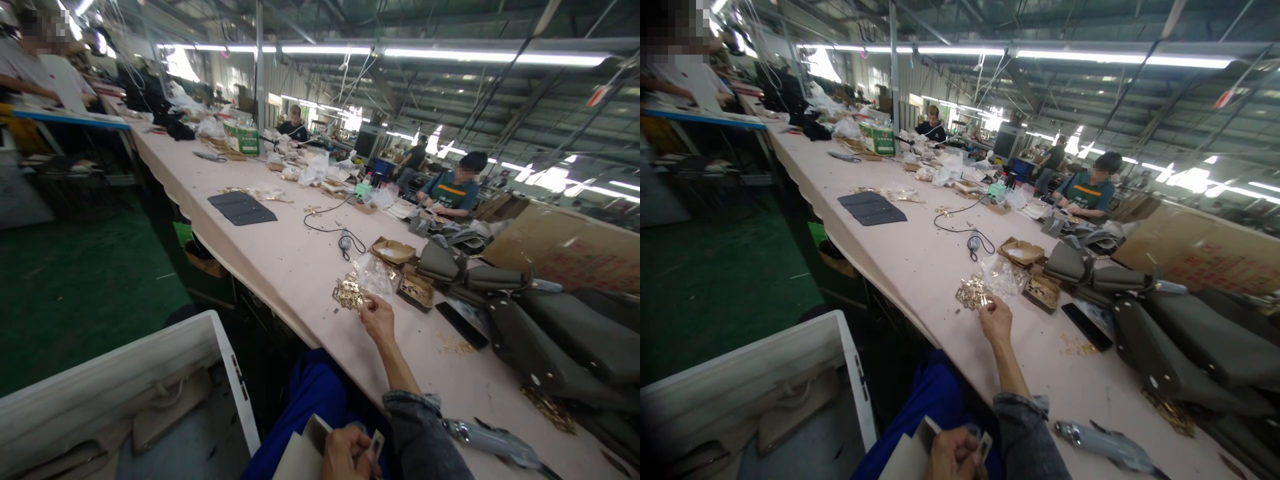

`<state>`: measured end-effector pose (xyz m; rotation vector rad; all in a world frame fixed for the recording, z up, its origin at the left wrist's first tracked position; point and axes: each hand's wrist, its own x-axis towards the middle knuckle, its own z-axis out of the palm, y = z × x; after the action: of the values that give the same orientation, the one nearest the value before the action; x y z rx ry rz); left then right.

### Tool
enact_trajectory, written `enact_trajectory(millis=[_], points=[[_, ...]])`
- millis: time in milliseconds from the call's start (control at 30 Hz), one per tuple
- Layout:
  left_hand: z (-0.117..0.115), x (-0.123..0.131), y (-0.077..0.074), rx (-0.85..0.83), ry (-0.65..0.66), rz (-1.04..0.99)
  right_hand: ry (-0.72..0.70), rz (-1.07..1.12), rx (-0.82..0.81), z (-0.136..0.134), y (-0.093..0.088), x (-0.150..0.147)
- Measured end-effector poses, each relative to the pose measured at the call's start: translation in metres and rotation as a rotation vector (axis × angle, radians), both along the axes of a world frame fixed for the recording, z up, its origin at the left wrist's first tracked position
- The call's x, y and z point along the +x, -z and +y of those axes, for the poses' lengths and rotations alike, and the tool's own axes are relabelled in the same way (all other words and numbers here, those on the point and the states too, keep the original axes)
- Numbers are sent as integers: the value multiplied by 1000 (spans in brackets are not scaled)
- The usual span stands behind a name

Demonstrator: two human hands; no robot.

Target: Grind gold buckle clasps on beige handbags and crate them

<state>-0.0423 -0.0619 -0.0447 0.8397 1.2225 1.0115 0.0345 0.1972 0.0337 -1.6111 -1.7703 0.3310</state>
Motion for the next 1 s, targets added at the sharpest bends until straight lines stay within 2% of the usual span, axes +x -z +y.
enact_trajectory(millis=[267,433,567,700,833,900,1000], points=[[-1,3,-20,102,16,62,70,117,-35,-37,3,44],[-5,0,-31,113,32,52,143,57,-51,-63,0,61],[-7,1,-33,60,26,32,145,-46,-85,-83,0,67],[-7,6,-32,33,24,11,108,-58,-122,-88,-1,67],[-7,8,-34,53,13,-15,81,29,-152,-104,-9,74],[-7,6,-37,57,23,-7,44,135,-170,-125,-13,80],[-4,3,-41,58,81,12,-6,427,-195,-169,-17,88]])
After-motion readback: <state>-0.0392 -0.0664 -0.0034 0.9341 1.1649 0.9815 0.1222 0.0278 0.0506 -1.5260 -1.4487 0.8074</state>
